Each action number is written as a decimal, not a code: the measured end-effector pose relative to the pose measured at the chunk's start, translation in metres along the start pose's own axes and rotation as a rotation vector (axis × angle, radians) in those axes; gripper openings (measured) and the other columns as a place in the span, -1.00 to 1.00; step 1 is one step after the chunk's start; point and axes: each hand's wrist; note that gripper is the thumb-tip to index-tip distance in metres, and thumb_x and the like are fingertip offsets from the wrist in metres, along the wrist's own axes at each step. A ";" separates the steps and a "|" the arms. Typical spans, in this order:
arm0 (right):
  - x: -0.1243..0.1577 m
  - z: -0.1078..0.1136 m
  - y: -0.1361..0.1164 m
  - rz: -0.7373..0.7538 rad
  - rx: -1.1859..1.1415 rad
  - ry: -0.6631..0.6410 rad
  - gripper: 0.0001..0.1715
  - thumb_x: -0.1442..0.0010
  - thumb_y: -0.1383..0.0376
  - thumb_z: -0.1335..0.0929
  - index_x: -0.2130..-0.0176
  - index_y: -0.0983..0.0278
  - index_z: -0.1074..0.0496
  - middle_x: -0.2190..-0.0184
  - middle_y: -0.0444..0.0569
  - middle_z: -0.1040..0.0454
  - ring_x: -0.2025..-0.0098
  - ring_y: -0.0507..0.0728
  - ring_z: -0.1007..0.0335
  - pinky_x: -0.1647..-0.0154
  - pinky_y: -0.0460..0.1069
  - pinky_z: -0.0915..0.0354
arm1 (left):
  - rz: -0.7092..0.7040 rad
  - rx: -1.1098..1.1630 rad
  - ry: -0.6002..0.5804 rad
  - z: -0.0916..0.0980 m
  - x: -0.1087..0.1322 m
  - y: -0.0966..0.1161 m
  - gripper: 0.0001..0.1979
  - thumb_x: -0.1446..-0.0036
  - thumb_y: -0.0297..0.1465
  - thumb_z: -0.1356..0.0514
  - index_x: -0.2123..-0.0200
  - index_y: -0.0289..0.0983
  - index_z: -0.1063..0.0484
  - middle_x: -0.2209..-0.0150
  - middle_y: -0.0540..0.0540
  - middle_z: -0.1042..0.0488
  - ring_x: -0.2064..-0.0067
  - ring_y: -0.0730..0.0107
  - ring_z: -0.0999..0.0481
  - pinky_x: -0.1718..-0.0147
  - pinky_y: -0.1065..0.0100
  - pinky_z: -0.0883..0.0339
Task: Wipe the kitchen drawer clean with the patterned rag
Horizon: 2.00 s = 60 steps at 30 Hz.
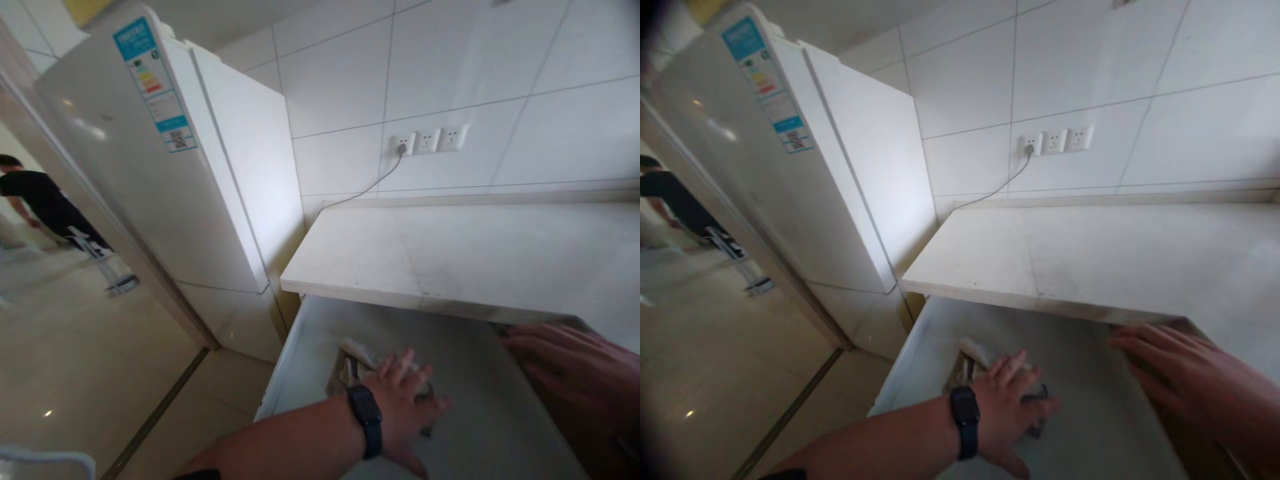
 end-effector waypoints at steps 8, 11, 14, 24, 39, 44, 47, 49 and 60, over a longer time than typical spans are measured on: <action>0.004 0.070 0.046 -0.139 0.234 0.070 -0.64 -0.23 0.09 -0.29 0.03 0.09 -0.49 -0.03 0.11 -0.45 -0.07 0.29 -0.41 -0.18 0.22 -0.29 | 0.210 0.041 -0.247 -0.034 -0.013 -0.037 0.33 0.32 -0.20 -0.49 -0.41 0.15 0.27 -0.48 -0.11 0.39 -0.42 -0.31 0.18 -0.27 -0.22 0.06; 0.011 0.064 0.053 -0.294 0.278 0.116 -0.57 -0.22 0.09 -0.27 0.00 0.18 -0.48 -0.04 0.14 -0.41 -0.12 0.32 -0.35 -0.18 0.25 -0.26 | 0.276 -0.027 -0.208 -0.037 -0.013 -0.047 0.28 0.26 -0.23 -0.45 -0.43 0.09 0.26 -0.47 -0.16 0.29 -0.42 -0.25 0.13 -0.29 -0.20 0.12; 0.010 0.060 0.046 -0.322 0.353 0.018 -0.53 -0.20 0.08 -0.29 -0.05 0.14 -0.46 -0.11 0.11 -0.37 -0.15 0.37 -0.29 -0.18 0.31 -0.20 | 0.324 -0.030 -0.148 -0.040 -0.008 -0.056 0.17 0.15 -0.22 -0.38 -0.44 0.00 0.24 -0.41 -0.21 -0.02 -0.35 -0.13 -0.12 -0.29 -0.12 0.06; 0.008 0.062 0.036 -0.338 0.331 -0.022 -0.58 -0.18 0.14 -0.32 -0.03 0.12 -0.47 -0.12 0.11 -0.34 -0.15 0.40 -0.23 -0.14 0.35 -0.15 | 0.292 0.119 0.040 -0.025 -0.073 -0.030 -0.17 -0.03 -0.47 -0.20 -0.37 0.03 -0.07 -0.32 -0.04 -0.25 -0.25 0.19 -0.34 -0.16 0.20 -0.28; 0.007 0.063 0.039 -0.408 0.194 0.070 -0.65 -0.20 0.17 -0.33 0.01 0.11 -0.49 -0.07 0.05 -0.37 -0.14 0.33 -0.27 -0.18 0.27 -0.17 | -0.124 -0.235 0.002 -0.022 -0.265 0.042 -0.27 -0.05 -0.13 -0.30 -0.27 -0.16 -0.21 -0.05 -0.23 -0.44 -0.09 -0.02 -0.40 -0.06 0.03 -0.29; 0.005 0.065 0.037 -0.405 0.182 0.062 -0.65 -0.21 0.17 -0.32 0.01 0.11 -0.49 -0.06 0.05 -0.38 -0.13 0.31 -0.27 -0.16 0.24 -0.19 | -0.206 -0.234 -0.101 -0.027 -0.284 0.041 -0.42 -0.06 0.00 -0.23 -0.10 -0.14 -0.45 0.02 -0.21 -0.53 -0.04 -0.03 -0.48 -0.05 0.02 -0.30; 0.006 0.066 0.036 -0.404 0.187 0.047 -0.67 -0.20 0.19 -0.33 0.03 0.13 -0.50 -0.02 0.05 -0.42 -0.11 0.30 -0.27 -0.15 0.23 -0.19 | -0.165 -0.284 -0.201 -0.027 -0.292 0.044 -0.44 -0.01 0.05 -0.23 0.05 -0.21 -0.56 0.15 -0.28 -0.59 0.12 -0.08 -0.56 0.15 0.05 -0.39; 0.006 0.066 0.036 -0.401 0.191 0.039 -0.68 -0.21 0.19 -0.32 0.05 0.13 -0.51 0.00 0.04 -0.44 -0.09 0.29 -0.27 -0.15 0.23 -0.19 | -0.163 -0.295 -0.226 -0.028 -0.293 0.049 -0.47 -0.01 0.02 -0.23 0.13 -0.26 -0.59 0.24 -0.32 -0.60 0.21 -0.07 -0.59 0.25 0.09 -0.41; 0.005 0.067 0.035 -0.396 0.207 0.008 -0.72 -0.21 0.20 -0.32 0.10 0.12 -0.53 0.05 0.01 -0.48 -0.06 0.28 -0.26 -0.15 0.22 -0.17 | -0.523 -0.239 -0.327 -0.035 -0.237 0.120 -0.52 -0.06 0.04 -0.17 0.24 -0.23 -0.63 0.32 -0.24 -0.62 0.26 -0.04 -0.61 0.35 0.09 -0.43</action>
Point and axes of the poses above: each hand's wrist, its own x-axis away from the middle knuckle, its own z-axis out of the back of the hand, y = z × x
